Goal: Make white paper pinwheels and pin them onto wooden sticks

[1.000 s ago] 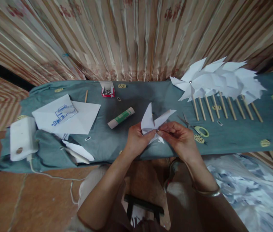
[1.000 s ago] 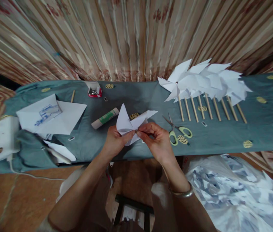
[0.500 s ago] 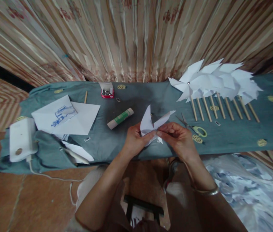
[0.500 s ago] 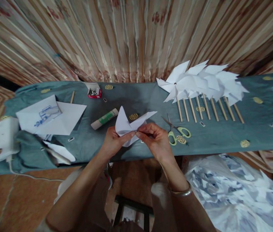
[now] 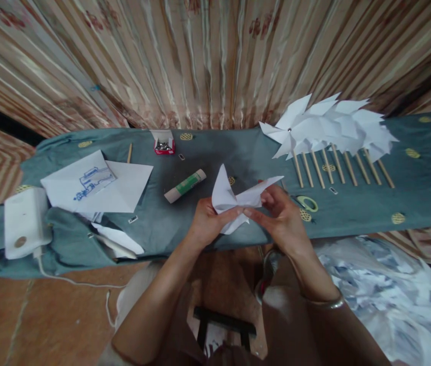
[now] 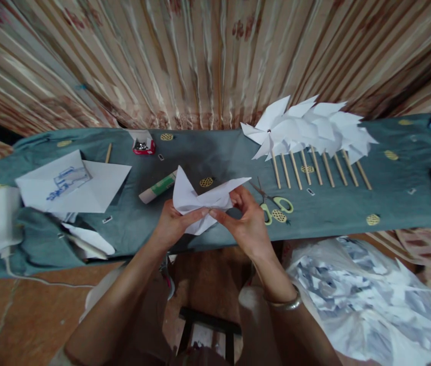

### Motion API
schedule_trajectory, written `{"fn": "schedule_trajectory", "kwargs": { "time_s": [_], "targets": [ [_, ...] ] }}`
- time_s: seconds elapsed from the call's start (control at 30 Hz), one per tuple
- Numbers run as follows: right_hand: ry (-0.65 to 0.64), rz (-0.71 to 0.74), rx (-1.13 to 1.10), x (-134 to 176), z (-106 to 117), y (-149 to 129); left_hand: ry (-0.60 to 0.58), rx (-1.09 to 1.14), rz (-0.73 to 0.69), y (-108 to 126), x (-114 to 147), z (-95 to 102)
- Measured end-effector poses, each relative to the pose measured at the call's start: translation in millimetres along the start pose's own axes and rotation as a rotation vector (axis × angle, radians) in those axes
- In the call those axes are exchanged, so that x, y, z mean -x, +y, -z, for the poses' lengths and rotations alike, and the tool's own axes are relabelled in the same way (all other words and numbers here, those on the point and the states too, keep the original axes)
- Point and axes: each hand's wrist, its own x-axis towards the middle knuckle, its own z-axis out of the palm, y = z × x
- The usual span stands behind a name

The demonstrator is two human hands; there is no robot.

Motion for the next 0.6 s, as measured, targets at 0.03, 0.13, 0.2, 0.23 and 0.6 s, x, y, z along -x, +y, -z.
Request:
{"fn": "schedule_trajectory", "kwargs": {
  "time_s": [0.03, 0.13, 0.2, 0.23, 0.6],
  "targets": [
    [-0.012, -0.022, -0.024, 1, 0, -1, -0.001, 0.004, -0.005, 0, 0, -0.3],
    [0.017, -0.113, -0.067, 3, 0, -5, -0.013, 0.024, -0.006, -1, 1, -1.1],
    [0.020, -0.184, -0.083, 4, 0, -9, -0.021, 0.029, 0.005, 0, 1, -1.5],
    [0.016, -0.214, -0.086, 5, 0, -11, -0.026, 0.033, 0.014, 0, 2, -1.7],
    [0.006, -0.361, -0.114, 9, 4, -15, -0.036, 0.084, 0.105, -4, 5, -3.3]
  ]
}}
